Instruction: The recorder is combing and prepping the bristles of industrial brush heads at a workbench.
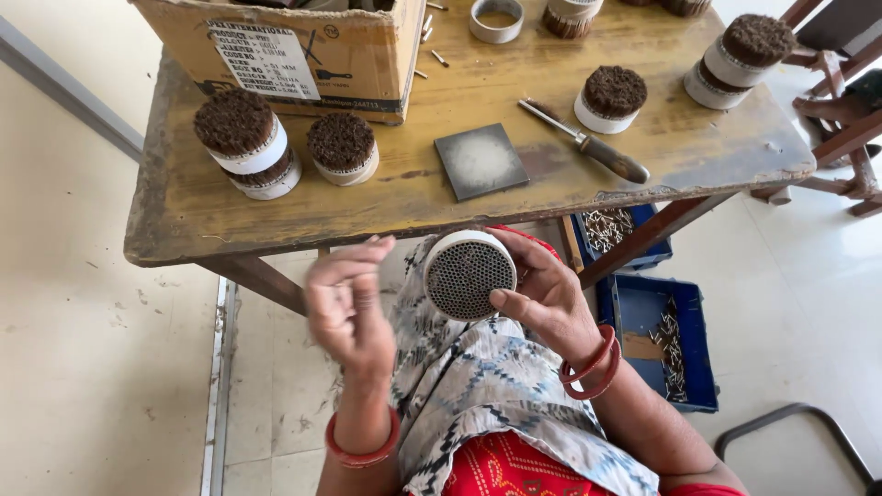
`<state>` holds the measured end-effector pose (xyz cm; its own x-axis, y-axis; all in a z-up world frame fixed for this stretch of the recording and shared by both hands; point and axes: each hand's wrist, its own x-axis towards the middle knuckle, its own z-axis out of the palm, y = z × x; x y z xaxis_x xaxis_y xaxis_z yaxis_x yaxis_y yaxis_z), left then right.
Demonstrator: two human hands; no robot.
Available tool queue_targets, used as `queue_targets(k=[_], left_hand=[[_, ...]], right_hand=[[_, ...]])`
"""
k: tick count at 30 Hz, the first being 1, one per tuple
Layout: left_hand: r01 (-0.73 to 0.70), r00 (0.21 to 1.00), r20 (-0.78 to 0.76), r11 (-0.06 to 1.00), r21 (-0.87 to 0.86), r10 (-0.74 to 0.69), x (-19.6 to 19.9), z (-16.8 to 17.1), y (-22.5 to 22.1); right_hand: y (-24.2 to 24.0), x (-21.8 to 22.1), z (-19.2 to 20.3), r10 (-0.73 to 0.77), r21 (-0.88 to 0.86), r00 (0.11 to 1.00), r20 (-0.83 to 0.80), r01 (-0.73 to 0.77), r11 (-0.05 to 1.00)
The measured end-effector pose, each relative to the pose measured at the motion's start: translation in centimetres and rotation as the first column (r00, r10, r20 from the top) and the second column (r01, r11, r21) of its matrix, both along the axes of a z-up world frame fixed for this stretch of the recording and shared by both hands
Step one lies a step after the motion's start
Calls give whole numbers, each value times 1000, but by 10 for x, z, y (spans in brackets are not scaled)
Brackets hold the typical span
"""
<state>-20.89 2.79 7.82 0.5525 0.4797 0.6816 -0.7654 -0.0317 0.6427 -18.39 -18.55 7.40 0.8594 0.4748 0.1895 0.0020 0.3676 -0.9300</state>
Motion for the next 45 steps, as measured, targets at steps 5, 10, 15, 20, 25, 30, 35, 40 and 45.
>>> queue_targets(k=[5,10,15,20,25,30,35,40,45], left_hand=[[-82,995,-48,997,-7,82,-10,-50,48],[-80,973,-151,871,485,174,-12,0,9],[-95,960,-179,854,511,214,-11,-4,-2],[-6,915,-379,944,331,139,-12,-28,6],[349,843,-420,936,-45,-335,-10,-21,6],[612,613,-348,705,-358,-709,-8,-35,-2],[554,629,-335,707,-440,-702,-6,-39,-9],[518,601,-392,713,-473,-697,-8,-38,-11],[576,675,-372,770,-275,-637,-7,-33,-15]], right_hand=[[-1,8,-11,-39,61,997,-59,43,997],[4,7,-15,-57,44,998,-28,58,997],[3,8,-9,-107,-49,994,28,108,993],[4,9,-19,-78,31,997,2,78,996],[3,8,-20,-80,106,996,-43,84,991],[5,5,-13,61,137,995,-82,-50,989],[2,8,-16,82,149,990,-116,-65,987],[1,6,-16,75,150,989,-127,-56,987],[2,7,-16,66,148,991,-116,-49,988]])
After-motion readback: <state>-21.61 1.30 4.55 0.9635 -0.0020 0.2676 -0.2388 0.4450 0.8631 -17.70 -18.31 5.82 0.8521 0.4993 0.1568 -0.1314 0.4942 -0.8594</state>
